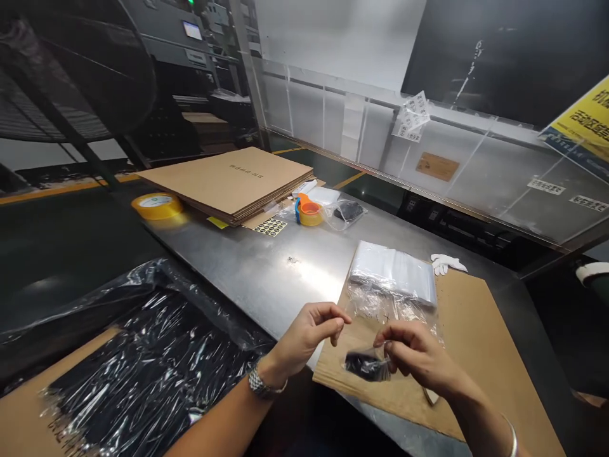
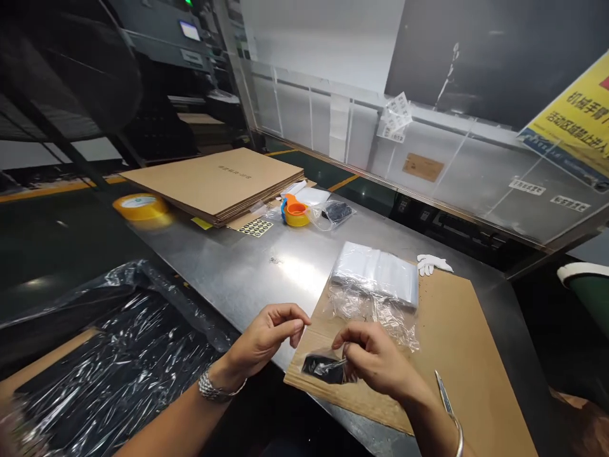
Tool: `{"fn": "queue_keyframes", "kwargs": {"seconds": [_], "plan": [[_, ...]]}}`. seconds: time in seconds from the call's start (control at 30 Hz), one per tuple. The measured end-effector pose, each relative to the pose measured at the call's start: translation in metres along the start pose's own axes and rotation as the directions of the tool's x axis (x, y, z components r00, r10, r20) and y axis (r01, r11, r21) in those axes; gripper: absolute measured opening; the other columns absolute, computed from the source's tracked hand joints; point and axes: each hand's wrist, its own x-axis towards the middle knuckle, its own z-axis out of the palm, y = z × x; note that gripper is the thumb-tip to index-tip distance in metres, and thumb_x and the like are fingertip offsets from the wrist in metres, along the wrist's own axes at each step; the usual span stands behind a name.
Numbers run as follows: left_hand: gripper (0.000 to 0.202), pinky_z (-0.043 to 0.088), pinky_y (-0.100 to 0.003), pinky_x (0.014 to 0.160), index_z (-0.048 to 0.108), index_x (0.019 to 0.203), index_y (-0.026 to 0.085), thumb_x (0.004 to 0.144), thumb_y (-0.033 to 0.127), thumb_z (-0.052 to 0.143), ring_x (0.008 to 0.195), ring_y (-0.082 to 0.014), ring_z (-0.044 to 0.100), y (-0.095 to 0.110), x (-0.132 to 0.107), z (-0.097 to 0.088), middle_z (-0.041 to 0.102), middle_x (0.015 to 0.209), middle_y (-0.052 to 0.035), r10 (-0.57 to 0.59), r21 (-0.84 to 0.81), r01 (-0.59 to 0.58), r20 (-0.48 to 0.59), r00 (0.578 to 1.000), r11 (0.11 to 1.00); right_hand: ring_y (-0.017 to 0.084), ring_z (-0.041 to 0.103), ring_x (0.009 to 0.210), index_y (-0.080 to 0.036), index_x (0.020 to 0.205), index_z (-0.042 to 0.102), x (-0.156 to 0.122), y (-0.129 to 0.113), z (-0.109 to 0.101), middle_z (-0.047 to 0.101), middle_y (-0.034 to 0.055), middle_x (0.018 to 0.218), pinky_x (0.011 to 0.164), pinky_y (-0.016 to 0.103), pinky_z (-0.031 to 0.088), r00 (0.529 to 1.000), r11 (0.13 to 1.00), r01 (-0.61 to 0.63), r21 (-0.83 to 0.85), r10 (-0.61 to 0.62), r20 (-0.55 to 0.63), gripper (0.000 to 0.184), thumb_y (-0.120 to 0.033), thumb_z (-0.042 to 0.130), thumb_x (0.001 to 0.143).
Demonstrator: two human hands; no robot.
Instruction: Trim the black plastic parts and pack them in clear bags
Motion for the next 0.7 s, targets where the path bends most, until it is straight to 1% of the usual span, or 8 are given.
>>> {"fn": "queue_keyframes", "kwargs": {"seconds": [0.13,0.23,0.3,0.37,0.43,0.53,0.63,0.7], "plan": [[0.037,0.045,-0.032,0.074,0.064,0.096,0.014,0.079,0.045,0.053,0.071,-0.0156,0.055,-0.037,-0.018,-0.005,0.061,0.072,-0.0031,0.044,-0.037,-0.052,-0.186,0.982,0.998,0.005,0.036,0.041,-0.015,0.074,0.061,0.003,-0.007,0.026,0.046,-0.0050,0.046,0.039,0.018,0.023,0.995,0.884,-0.080,0.461,0.047,0.084,0.019,-0.033,0.057,0.076],[0.065,0.042,-0.041,0.089,0.060,0.114,0.017,0.077,0.066,0.039,0.100,-0.0246,0.055,-0.063,-0.046,-0.002,0.061,0.108,-0.0118,0.120,0.014,-0.120,-0.141,0.983,0.993,0.004,0.031,0.040,-0.015,0.075,0.061,0.012,-0.003,0.052,0.044,-0.0055,0.043,0.041,0.018,0.022,0.988,0.785,-0.131,0.606,0.054,0.144,0.026,-0.041,0.063,0.075],[0.084,0.040,-0.045,0.092,0.057,0.120,0.017,0.075,0.076,0.016,0.108,-0.0281,0.052,-0.075,-0.064,0.000,0.059,0.115,-0.0138,0.177,-0.017,-0.181,-0.142,0.974,0.983,0.005,0.032,0.040,-0.016,0.076,0.061,0.026,0.002,0.070,0.044,-0.0054,0.044,0.042,0.018,0.024,0.978,0.719,-0.193,0.668,0.088,0.188,0.028,-0.043,0.067,0.071],[0.092,0.041,-0.046,0.091,0.053,0.124,0.016,0.068,0.081,0.019,0.108,-0.0312,0.053,-0.085,-0.077,0.000,0.059,0.114,-0.0161,0.206,-0.035,-0.215,-0.168,0.964,0.976,0.005,0.034,0.040,-0.018,0.079,0.061,0.043,0.005,0.087,0.043,-0.0057,0.045,0.042,0.018,0.026,0.971,0.668,-0.234,0.707,0.130,0.199,0.028,-0.042,0.071,0.068],[0.089,0.042,-0.046,0.090,0.047,0.128,0.016,0.067,0.079,0.035,0.108,-0.0326,0.054,-0.093,-0.087,-0.004,0.059,0.113,-0.0167,0.245,-0.018,-0.256,-0.228,0.942,0.966,0.005,0.033,0.039,-0.019,0.082,0.060,0.058,0.004,0.104,0.042,-0.0066,0.045,0.040,0.017,0.025,0.969,0.635,-0.247,0.732,0.151,0.196,0.029,-0.039,0.073,0.066],[0.075,0.040,-0.047,0.095,0.033,0.135,0.019,0.076,0.062,0.048,0.111,-0.0304,0.052,-0.106,-0.101,-0.016,0.057,0.118,-0.0160,0.292,0.088,-0.283,-0.447,0.846,0.955,0.004,0.031,0.038,-0.019,0.083,0.059,0.071,-0.004,0.130,0.042,-0.0075,0.042,0.039,0.016,0.022,0.962,0.597,-0.269,0.756,0.127,0.242,0.029,-0.037,0.074,0.065],[0.073,0.032,-0.052,0.101,0.024,0.138,0.022,0.078,0.050,0.055,0.119,-0.0301,0.045,-0.121,-0.115,-0.033,0.049,0.128,-0.0163,0.276,0.288,-0.096,-0.687,0.672,0.953,0.004,0.033,0.038,-0.019,0.081,0.058,0.073,-0.015,0.157,0.046,-0.0065,0.043,0.041,0.016,0.022,0.945,0.578,-0.302,0.758,0.079,0.316,0.030,-0.039,0.073,0.066],[0.085,0.029,-0.056,0.102,0.022,0.139,0.022,0.070,0.047,0.066,0.124,-0.0332,0.038,-0.131,-0.124,-0.044,0.043,0.133,-0.0175,0.304,0.414,0.037,-0.723,0.620,0.909,0.003,0.033,0.037,-0.017,0.080,0.058,0.073,-0.021,0.174,0.048,-0.0064,0.041,0.040,0.016,0.019,0.925,0.581,-0.332,0.743,0.048,0.376,0.032,-0.042,0.073,0.066]]}}
